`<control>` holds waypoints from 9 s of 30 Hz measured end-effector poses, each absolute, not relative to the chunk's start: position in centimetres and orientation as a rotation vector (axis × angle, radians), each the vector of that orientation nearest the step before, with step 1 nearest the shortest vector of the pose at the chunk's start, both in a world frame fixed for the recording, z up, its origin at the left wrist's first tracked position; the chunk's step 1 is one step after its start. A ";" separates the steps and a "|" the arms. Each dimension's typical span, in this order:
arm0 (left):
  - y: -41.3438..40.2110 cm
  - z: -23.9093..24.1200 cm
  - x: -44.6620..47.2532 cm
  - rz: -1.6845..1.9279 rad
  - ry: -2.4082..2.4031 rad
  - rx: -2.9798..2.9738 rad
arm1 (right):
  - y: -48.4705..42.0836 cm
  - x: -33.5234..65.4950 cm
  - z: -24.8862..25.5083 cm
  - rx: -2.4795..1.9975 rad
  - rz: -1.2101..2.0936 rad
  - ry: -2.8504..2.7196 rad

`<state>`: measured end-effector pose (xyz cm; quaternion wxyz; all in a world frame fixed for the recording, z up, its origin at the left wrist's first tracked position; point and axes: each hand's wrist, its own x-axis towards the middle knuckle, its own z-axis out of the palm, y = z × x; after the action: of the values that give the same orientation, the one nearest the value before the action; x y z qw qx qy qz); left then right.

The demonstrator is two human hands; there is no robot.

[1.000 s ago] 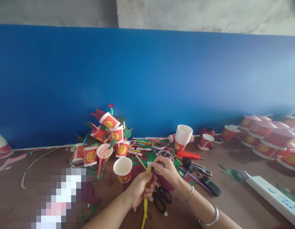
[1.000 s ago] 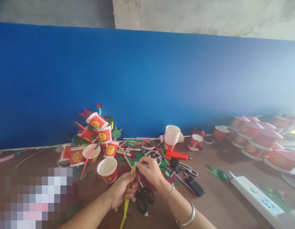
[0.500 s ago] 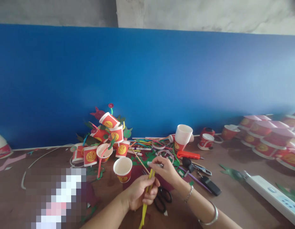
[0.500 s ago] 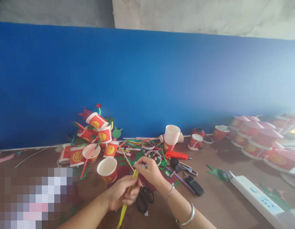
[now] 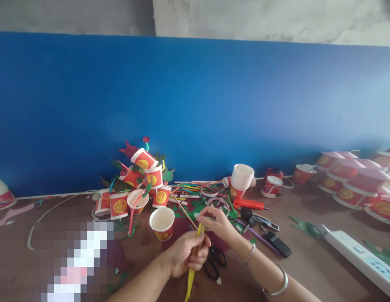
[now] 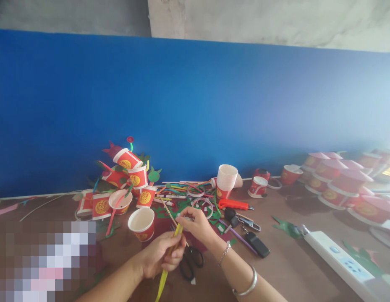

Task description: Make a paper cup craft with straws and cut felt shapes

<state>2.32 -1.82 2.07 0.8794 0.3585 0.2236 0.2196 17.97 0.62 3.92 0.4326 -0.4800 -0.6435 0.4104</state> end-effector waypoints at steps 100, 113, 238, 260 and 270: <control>-1.5 2.6 3.3 0.873 0.804 0.949 | -1.2 17.5 4.9 -1.238 0.056 -1.934; -1.1 1.0 3.8 0.884 0.890 1.054 | -2.3 16.8 5.8 -1.146 -0.045 -2.060; -2.2 2.5 3.2 0.626 0.588 0.823 | 1.1 18.8 3.9 -1.361 0.981 -1.596; -2.0 2.6 3.2 0.692 0.574 0.851 | 0.8 18.5 4.3 -1.079 1.278 -1.654; -2.1 3.0 3.1 0.658 0.567 0.846 | 1.1 18.7 4.2 -1.067 1.422 -1.553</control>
<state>3.10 -2.10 3.05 0.8216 0.3978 0.2666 0.3092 18.68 1.07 4.23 0.3805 -0.4181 -0.6085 0.5569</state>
